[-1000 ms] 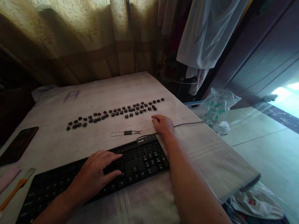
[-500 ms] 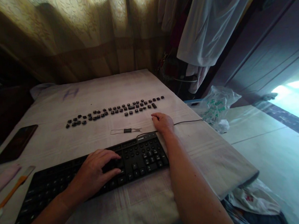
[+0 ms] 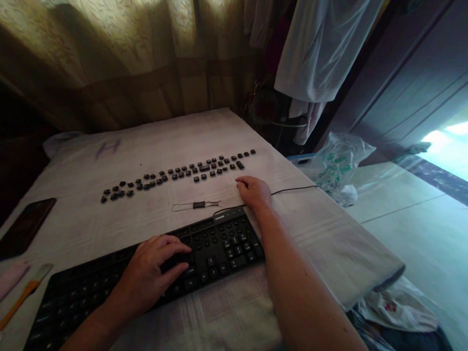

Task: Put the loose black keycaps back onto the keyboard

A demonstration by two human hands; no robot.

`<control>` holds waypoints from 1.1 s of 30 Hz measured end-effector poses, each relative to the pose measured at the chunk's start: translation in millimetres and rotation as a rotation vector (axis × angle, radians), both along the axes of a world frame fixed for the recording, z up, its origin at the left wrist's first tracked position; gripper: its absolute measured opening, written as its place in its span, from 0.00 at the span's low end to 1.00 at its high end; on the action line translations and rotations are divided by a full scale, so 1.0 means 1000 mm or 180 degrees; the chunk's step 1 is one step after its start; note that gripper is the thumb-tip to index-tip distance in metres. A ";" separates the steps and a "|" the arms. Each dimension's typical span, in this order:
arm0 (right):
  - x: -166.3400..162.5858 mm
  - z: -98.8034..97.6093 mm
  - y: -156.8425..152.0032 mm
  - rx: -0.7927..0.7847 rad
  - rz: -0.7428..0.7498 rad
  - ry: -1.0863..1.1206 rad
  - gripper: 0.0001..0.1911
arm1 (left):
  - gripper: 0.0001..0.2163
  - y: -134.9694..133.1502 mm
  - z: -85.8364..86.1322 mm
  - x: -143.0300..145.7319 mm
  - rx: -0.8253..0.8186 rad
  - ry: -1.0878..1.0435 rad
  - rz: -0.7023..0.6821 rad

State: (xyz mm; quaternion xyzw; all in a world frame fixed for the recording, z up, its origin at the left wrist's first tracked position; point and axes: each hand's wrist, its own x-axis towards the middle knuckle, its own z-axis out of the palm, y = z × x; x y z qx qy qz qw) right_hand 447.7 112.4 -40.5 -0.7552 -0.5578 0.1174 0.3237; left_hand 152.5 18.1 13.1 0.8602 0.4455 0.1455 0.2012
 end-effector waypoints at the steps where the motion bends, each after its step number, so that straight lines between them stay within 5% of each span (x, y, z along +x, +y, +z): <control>1: 0.000 0.000 0.000 -0.0003 0.0005 -0.0005 0.14 | 0.11 0.000 0.000 0.001 -0.0024 -0.0002 0.0032; 33: 0.000 -0.015 0.004 0.0054 0.0217 0.0005 0.17 | 0.10 0.003 0.002 0.012 -0.0583 0.0229 0.0443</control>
